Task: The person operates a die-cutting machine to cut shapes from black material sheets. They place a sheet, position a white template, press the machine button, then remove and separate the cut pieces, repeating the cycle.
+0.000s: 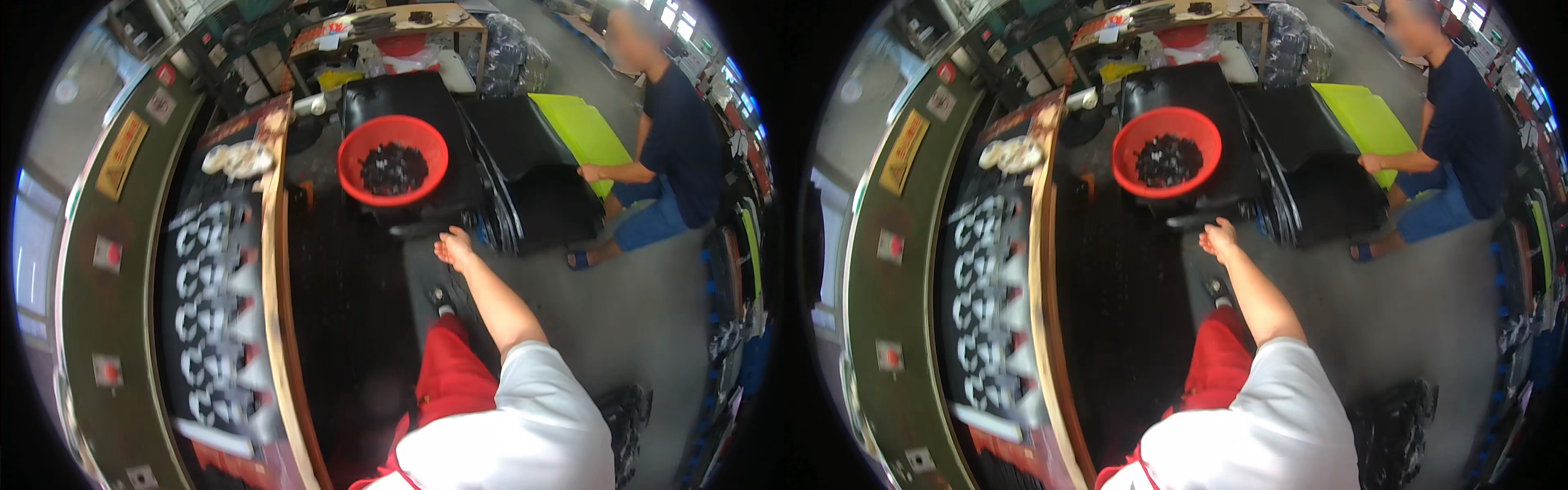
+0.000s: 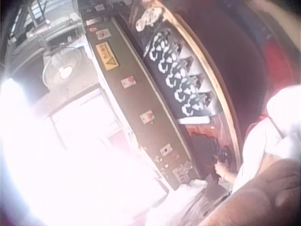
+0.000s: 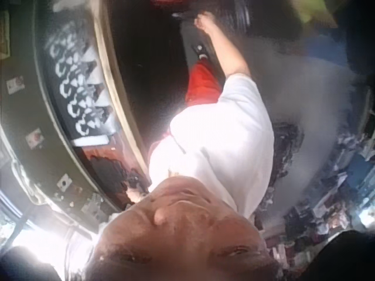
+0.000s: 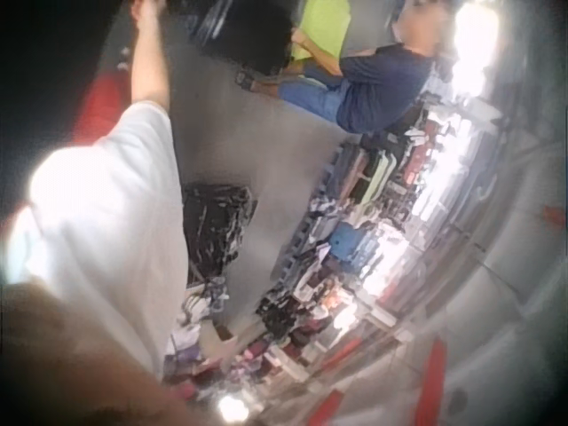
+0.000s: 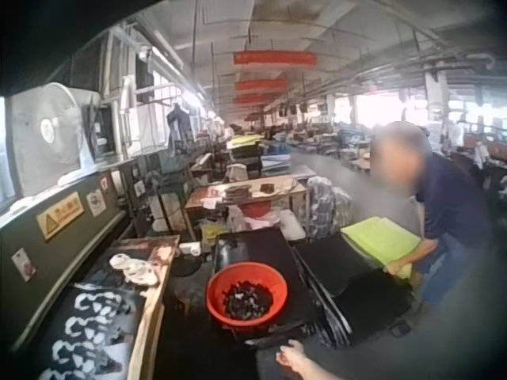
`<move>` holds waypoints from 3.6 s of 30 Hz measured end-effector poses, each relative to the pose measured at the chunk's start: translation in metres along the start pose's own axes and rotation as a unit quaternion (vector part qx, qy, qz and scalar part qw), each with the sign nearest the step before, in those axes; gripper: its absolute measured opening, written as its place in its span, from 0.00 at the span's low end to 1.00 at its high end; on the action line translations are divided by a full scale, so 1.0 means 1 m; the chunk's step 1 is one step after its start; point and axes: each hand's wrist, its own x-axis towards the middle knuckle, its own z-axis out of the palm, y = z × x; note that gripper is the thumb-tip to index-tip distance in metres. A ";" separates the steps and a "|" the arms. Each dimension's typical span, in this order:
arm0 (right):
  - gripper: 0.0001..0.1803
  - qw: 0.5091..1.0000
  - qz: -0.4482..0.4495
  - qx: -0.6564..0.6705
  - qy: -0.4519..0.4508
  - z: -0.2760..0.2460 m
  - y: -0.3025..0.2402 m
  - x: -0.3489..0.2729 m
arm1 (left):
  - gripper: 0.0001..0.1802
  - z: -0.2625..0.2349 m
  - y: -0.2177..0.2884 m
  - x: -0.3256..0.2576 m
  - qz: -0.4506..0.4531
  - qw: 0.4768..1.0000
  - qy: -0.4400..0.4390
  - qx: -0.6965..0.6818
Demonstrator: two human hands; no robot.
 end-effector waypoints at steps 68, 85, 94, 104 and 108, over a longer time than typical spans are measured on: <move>0.22 0.933 0.114 -0.279 0.196 0.025 -0.019 0.033 | 0.12 -0.059 0.295 0.362 -0.019 0.920 0.368 -0.136; 0.24 0.919 0.118 -0.373 -0.052 0.093 -0.003 -0.005 | 0.15 -0.056 0.300 0.357 -0.064 0.942 0.270 -0.189; 0.24 0.924 0.100 -0.368 -0.006 0.070 -0.017 -0.007 | 0.17 -0.057 0.302 0.358 -0.061 0.942 0.263 -0.201; 0.28 0.946 0.084 -0.276 0.145 0.018 -0.007 0.003 | 0.32 -0.024 0.290 0.372 -0.047 0.949 0.259 -0.175; 0.25 0.952 0.139 -0.207 0.178 -0.009 -0.004 -0.010 | 0.38 -0.025 0.290 0.372 -0.020 0.947 0.241 -0.210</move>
